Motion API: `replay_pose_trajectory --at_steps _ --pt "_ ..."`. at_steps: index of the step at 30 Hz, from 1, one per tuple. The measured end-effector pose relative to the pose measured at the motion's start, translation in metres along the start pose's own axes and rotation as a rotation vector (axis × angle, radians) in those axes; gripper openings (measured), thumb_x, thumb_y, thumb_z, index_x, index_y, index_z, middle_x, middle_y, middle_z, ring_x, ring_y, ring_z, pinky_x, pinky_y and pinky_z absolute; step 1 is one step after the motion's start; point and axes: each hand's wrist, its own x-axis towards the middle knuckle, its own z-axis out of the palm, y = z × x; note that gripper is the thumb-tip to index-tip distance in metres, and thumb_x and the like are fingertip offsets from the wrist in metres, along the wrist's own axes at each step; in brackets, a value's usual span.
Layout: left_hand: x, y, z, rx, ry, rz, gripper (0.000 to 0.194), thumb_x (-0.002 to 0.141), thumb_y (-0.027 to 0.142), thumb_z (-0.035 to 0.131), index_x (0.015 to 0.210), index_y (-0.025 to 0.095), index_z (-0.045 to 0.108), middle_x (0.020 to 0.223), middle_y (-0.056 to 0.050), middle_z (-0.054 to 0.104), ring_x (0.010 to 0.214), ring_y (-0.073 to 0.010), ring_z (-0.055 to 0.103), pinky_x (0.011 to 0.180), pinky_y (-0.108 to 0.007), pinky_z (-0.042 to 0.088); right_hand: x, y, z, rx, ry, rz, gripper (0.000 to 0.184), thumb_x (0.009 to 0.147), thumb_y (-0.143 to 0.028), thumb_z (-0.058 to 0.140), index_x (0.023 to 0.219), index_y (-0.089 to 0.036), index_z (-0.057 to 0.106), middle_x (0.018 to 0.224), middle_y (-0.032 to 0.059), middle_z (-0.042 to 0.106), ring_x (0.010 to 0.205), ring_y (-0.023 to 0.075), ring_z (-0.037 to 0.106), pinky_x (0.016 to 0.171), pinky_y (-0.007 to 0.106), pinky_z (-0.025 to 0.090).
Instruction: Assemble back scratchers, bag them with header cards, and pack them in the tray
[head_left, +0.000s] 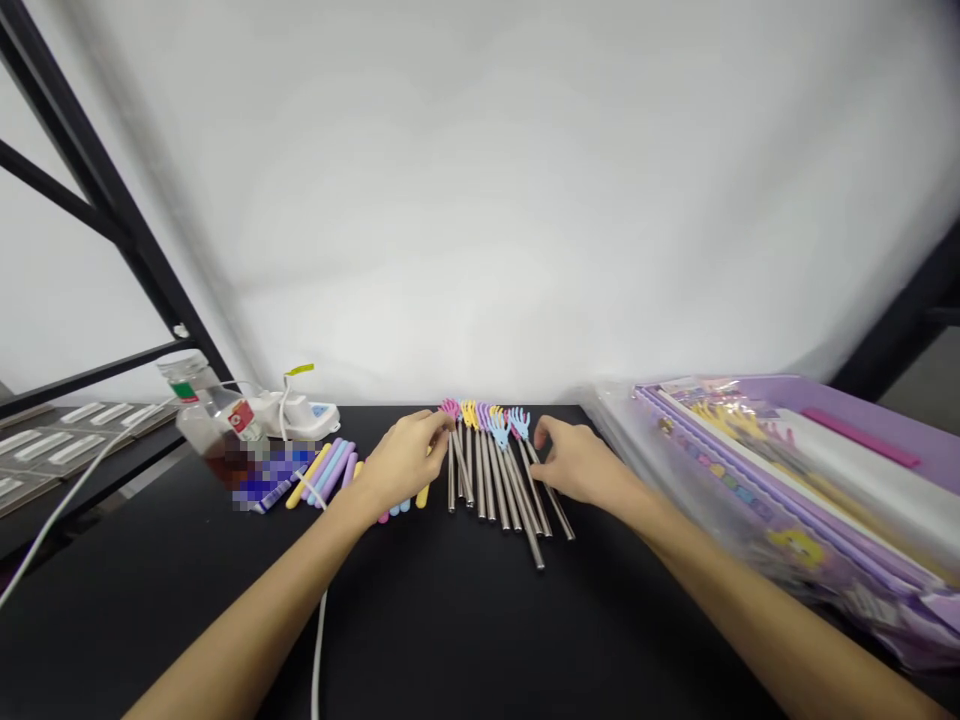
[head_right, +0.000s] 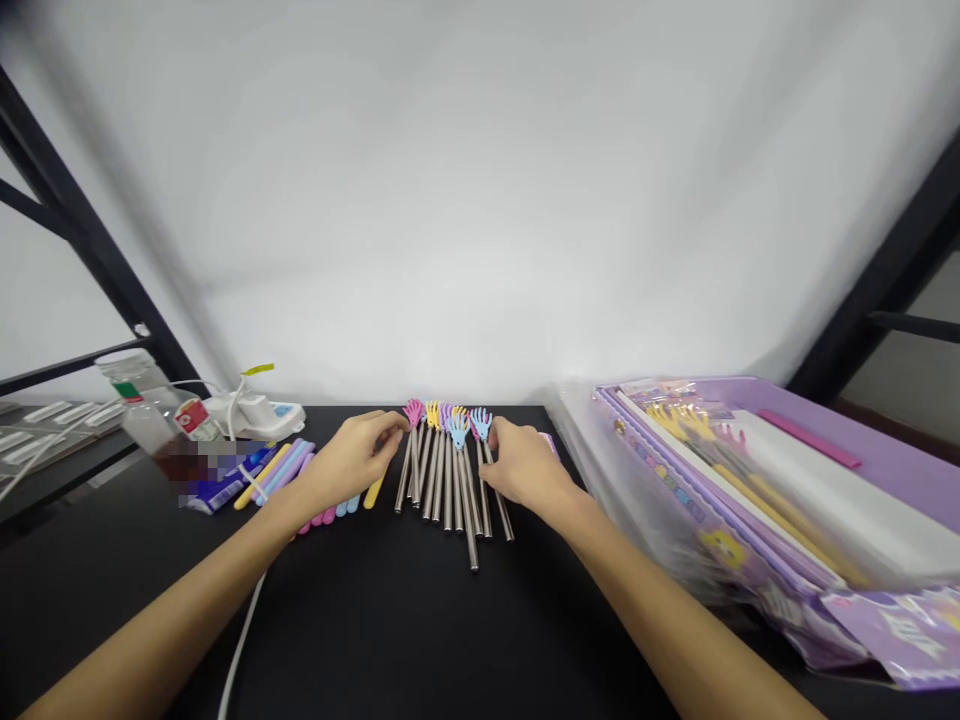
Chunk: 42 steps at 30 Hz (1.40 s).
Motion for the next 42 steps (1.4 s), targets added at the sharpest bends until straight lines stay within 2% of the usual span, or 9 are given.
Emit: replay_pose_trajectory --at_steps 5,9,13,19,22,25,31,38,42 --pt "-0.003 0.002 -0.008 0.165 -0.061 -0.164 0.018 0.083 0.024 0.052 0.097 0.024 0.063 0.081 -0.002 0.069 0.077 -0.0211 0.065 0.063 -0.029 0.041 0.001 0.003 -0.007 0.123 0.070 0.031 0.025 0.065 -0.022 0.069 0.085 -0.021 0.055 0.067 0.0004 0.066 0.062 0.0173 0.061 0.056 0.028 0.039" --pt "-0.004 0.008 -0.004 0.300 -0.123 -0.211 0.027 0.072 0.026 0.059 0.099 0.024 0.062 0.085 -0.006 0.069 0.082 -0.0274 0.066 0.062 -0.031 0.041 -0.007 0.000 -0.023 0.478 0.034 0.064 0.027 0.067 -0.019 0.067 0.090 -0.021 0.052 0.060 -0.0021 0.064 0.056 0.0149 0.060 0.053 0.025 0.042" --pt "-0.002 0.007 0.003 0.280 -0.143 -0.234 0.037 0.070 0.022 0.059 0.106 0.023 0.062 0.083 -0.006 0.070 0.077 -0.0275 0.067 0.061 -0.031 0.042 -0.017 0.001 -0.033 0.874 -0.012 0.094 0.038 0.066 -0.020 0.070 0.101 -0.019 0.054 0.053 -0.0052 0.059 0.050 0.0116 0.054 0.047 0.021 0.042" --pt "0.002 0.003 0.004 0.196 -0.105 -0.232 0.040 0.075 0.023 0.058 0.114 0.019 0.063 0.078 -0.004 0.071 0.078 -0.0238 0.068 0.068 -0.030 0.045 -0.020 0.002 -0.034 1.004 -0.062 0.185 0.040 0.071 -0.016 0.068 0.110 -0.015 0.061 0.057 -0.0034 0.061 0.052 0.0093 0.055 0.051 0.019 0.045" --pt "0.002 0.004 -0.002 0.102 -0.029 -0.174 0.040 0.078 0.023 0.056 0.117 0.019 0.065 0.074 0.000 0.070 0.074 -0.0195 0.066 0.071 -0.029 0.045 -0.018 0.004 -0.032 0.940 -0.070 0.197 0.040 0.075 -0.015 0.063 0.115 -0.013 0.063 0.058 -0.0032 0.060 0.053 0.0105 0.056 0.053 0.020 0.047" --pt "0.001 0.008 -0.006 -0.004 0.047 -0.152 0.037 0.077 0.022 0.057 0.112 0.019 0.069 0.073 0.001 0.070 0.070 -0.0175 0.065 0.070 -0.028 0.045 -0.014 0.008 -0.028 0.649 -0.020 0.120 0.047 0.075 -0.016 0.062 0.121 -0.009 0.063 0.061 -0.0015 0.064 0.053 0.0131 0.060 0.055 0.024 0.049" --pt "0.000 0.013 -0.002 0.037 0.021 -0.193 0.042 0.076 0.021 0.056 0.116 0.021 0.070 0.064 0.002 0.067 0.067 -0.0190 0.064 0.065 -0.028 0.042 -0.007 0.008 -0.011 0.303 -0.039 0.022 0.049 0.077 -0.017 0.061 0.125 -0.007 0.065 0.067 0.0020 0.071 0.061 0.0169 0.067 0.065 0.026 0.051" --pt "0.000 0.005 0.006 0.018 -0.008 -0.206 0.046 0.079 0.022 0.053 0.123 0.020 0.066 0.070 0.000 0.068 0.072 -0.0214 0.065 0.071 -0.029 0.045 -0.001 0.008 -0.004 0.244 -0.053 -0.062 0.027 0.077 -0.018 0.062 0.101 -0.014 0.072 0.077 0.0033 0.075 0.065 0.0159 0.069 0.065 0.024 0.049" --pt "-0.001 0.006 0.007 -0.022 -0.012 -0.164 0.050 0.082 0.018 0.049 0.130 0.020 0.061 0.077 -0.002 0.068 0.077 -0.0207 0.065 0.074 -0.029 0.046 0.003 0.007 -0.007 0.176 0.030 -0.063 0.013 0.076 -0.019 0.062 0.085 -0.017 0.072 0.074 0.0022 0.072 0.067 0.0157 0.068 0.062 0.024 0.045"
